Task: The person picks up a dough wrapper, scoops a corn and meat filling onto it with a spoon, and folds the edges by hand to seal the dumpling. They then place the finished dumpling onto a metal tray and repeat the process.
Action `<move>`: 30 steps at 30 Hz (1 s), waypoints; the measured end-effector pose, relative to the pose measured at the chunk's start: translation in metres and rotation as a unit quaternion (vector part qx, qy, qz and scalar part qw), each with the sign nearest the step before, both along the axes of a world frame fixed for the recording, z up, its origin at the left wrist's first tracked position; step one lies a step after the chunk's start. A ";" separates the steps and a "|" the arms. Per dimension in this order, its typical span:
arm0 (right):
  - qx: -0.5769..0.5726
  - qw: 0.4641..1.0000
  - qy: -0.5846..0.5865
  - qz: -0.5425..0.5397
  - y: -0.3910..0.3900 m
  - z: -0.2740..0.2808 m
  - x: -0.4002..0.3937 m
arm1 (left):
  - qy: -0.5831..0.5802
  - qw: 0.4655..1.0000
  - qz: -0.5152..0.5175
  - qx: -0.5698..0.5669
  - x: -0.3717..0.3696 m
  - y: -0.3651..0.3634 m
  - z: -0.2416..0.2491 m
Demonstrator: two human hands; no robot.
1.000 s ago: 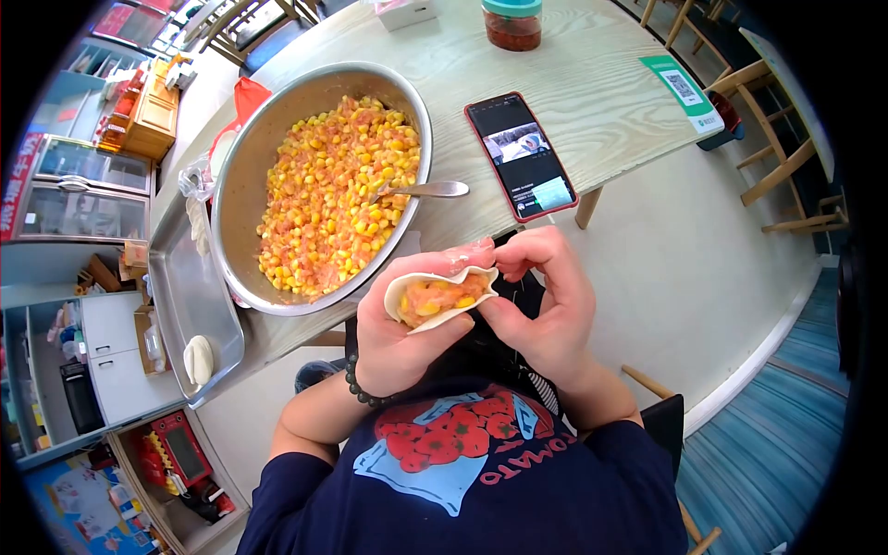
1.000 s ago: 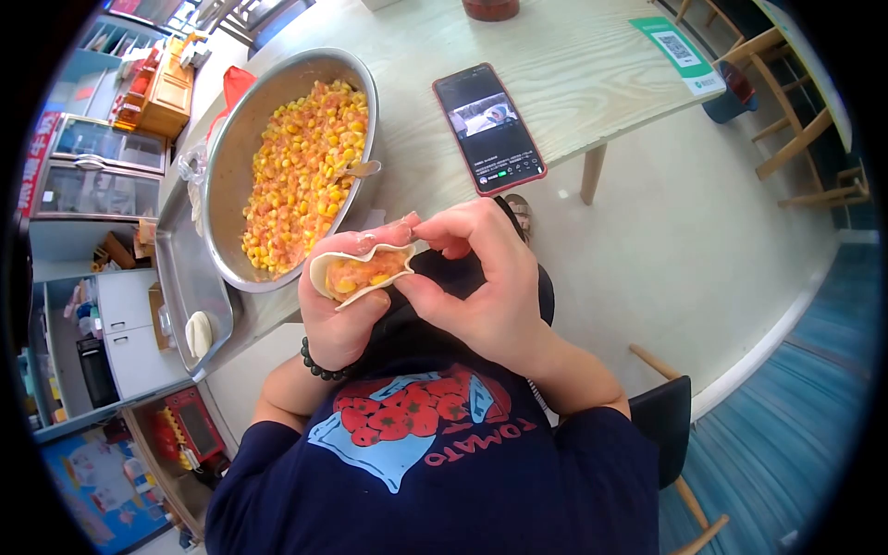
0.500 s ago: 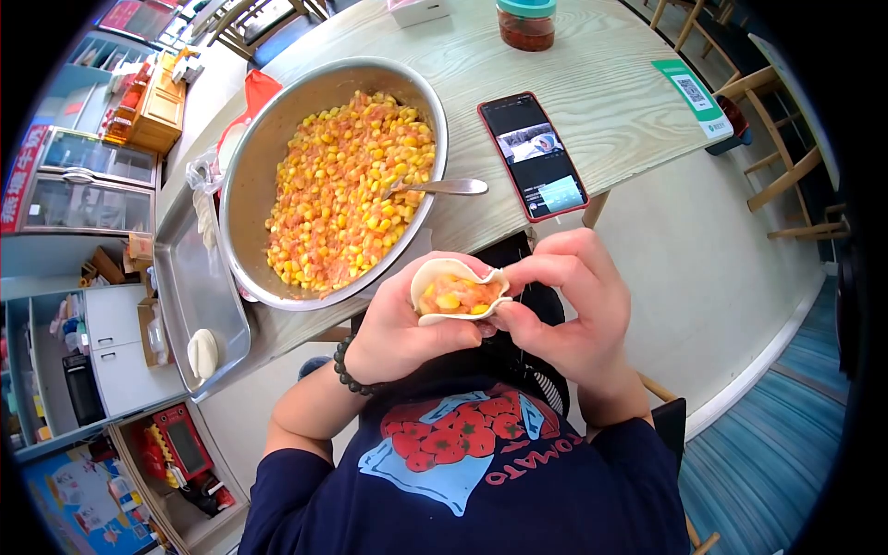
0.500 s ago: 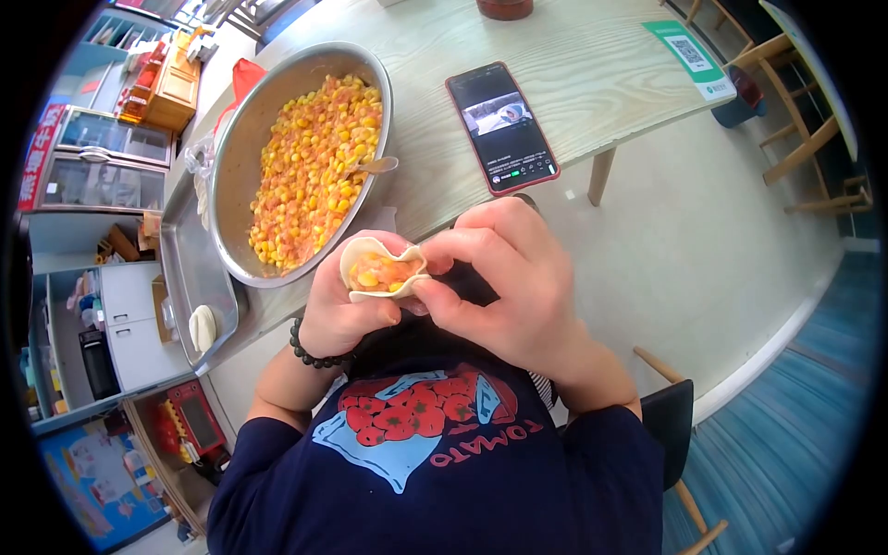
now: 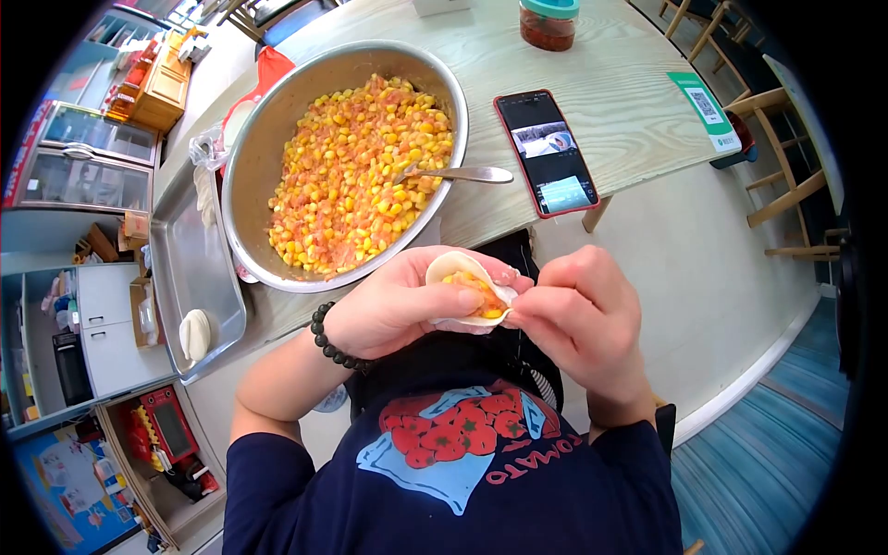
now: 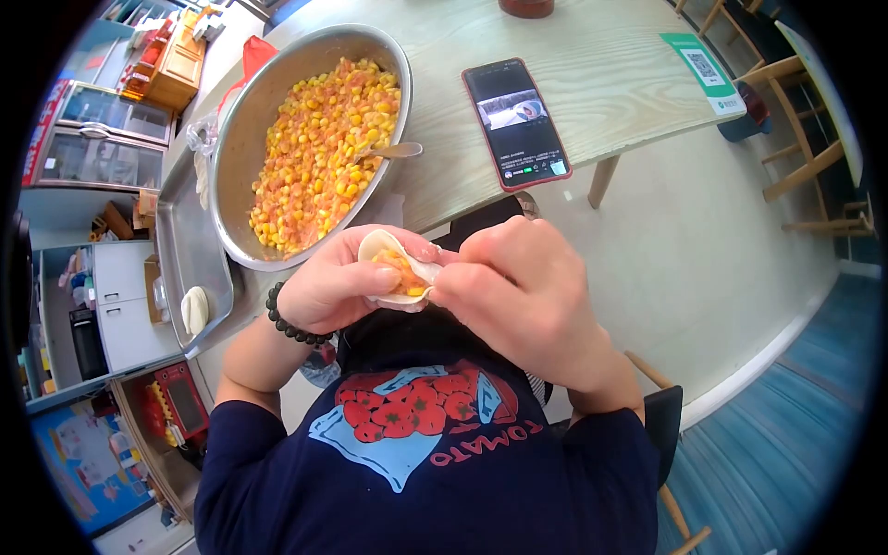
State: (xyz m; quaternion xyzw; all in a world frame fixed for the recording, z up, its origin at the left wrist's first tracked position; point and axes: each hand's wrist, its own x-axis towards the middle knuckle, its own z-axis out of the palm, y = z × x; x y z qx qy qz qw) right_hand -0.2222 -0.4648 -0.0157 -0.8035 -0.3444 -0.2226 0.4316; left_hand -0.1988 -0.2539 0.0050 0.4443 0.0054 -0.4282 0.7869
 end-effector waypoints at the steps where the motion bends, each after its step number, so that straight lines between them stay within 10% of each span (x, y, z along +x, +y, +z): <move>1: -0.001 1.000 0.001 0.000 0.001 0.000 -0.001 | 0.001 1.000 0.000 -0.001 0.001 0.001 -0.001; 30: 0.017 0.998 0.050 -0.018 0.004 -0.005 -0.005 | -0.164 0.974 -0.089 0.129 0.003 -0.002 0.004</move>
